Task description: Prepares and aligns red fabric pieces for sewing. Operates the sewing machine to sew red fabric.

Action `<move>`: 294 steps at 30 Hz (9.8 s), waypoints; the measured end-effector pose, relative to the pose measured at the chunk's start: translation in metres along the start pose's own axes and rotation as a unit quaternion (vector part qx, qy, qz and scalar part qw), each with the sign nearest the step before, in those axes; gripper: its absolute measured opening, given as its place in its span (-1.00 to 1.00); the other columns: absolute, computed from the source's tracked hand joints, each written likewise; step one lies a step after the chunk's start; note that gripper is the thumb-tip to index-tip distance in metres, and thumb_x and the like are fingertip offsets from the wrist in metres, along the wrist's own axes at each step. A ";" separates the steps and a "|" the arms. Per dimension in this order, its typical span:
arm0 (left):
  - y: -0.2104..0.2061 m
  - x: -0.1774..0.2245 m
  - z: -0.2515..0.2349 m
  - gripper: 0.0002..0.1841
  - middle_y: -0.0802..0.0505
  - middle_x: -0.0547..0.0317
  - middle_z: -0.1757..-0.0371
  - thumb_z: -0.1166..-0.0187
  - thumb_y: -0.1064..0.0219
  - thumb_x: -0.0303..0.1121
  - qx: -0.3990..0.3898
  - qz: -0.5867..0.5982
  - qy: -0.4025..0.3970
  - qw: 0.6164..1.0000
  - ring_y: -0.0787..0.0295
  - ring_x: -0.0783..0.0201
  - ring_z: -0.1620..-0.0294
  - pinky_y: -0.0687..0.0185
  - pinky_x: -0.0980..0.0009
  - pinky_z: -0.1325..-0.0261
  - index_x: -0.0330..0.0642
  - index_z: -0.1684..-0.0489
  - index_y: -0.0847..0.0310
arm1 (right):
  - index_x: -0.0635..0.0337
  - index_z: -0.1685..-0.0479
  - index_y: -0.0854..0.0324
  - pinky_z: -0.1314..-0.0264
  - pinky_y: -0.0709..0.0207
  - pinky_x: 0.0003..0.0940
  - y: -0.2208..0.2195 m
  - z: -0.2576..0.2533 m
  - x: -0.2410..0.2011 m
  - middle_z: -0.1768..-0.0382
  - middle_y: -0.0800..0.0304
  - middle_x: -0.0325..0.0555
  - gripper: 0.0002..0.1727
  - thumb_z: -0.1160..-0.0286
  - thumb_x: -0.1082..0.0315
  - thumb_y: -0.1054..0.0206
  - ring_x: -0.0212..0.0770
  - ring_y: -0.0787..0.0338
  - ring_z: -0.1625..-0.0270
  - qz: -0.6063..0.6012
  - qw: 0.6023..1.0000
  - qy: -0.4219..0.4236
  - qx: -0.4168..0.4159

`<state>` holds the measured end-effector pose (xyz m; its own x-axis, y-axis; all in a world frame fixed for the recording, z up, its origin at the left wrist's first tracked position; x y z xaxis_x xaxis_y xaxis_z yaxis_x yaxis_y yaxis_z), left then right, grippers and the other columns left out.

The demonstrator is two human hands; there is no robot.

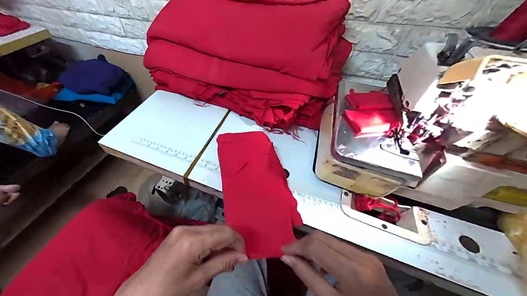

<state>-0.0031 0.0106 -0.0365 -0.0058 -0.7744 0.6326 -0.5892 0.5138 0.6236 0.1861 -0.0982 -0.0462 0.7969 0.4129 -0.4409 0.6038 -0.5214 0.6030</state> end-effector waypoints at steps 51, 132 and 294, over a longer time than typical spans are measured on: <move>0.015 -0.075 -0.064 -0.88 -0.91 0.29 0.36 -0.54 -0.36 -0.61 0.196 0.273 0.194 0.922 -0.82 0.53 0.30 -0.74 0.55 0.07 -0.30 0.16 -0.81 | 0.11 0.18 -0.89 0.41 -0.35 -0.79 -0.061 -0.094 0.066 0.43 -0.79 -0.44 -0.89 -0.45 0.32 -0.52 -0.72 -0.51 0.48 -0.302 0.947 -0.101 0.031; 0.045 -0.030 -0.095 -0.90 -0.82 0.34 0.27 -0.69 -0.31 -0.40 0.207 -0.015 0.011 0.978 -0.74 0.52 0.32 -0.69 0.60 0.24 -0.13 -0.01 -0.68 | 0.16 0.35 -0.76 0.28 -0.58 -0.69 -0.044 -0.077 0.055 0.51 -0.73 -0.42 -0.75 -0.59 0.18 -0.40 -0.64 -0.70 0.41 -0.334 0.931 -0.145 -0.021; 0.019 -0.068 -0.090 -0.75 -0.82 0.15 0.20 -0.78 -0.19 -0.27 0.222 -0.012 0.082 0.972 -0.81 0.33 0.20 -0.78 0.31 0.03 -0.30 -0.04 -0.63 | 0.43 0.15 -0.70 0.24 -0.62 -0.60 0.047 0.034 0.099 0.43 -0.77 -0.07 -0.68 -0.71 0.27 -0.26 -0.50 -0.71 0.39 0.069 0.945 -0.149 0.282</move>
<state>0.0588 0.1061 -0.0267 0.1194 -0.6963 0.7078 -0.8783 0.2584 0.4023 0.2941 -0.1070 -0.0846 0.7886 0.1265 -0.6017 0.3401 -0.9050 0.2555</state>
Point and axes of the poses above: each hand's wrist, its own z-axis away from the middle knuckle, its own y-axis out of the back of the hand, x = y × z, the point moved 5 cm from there along -z, towards the middle knuckle
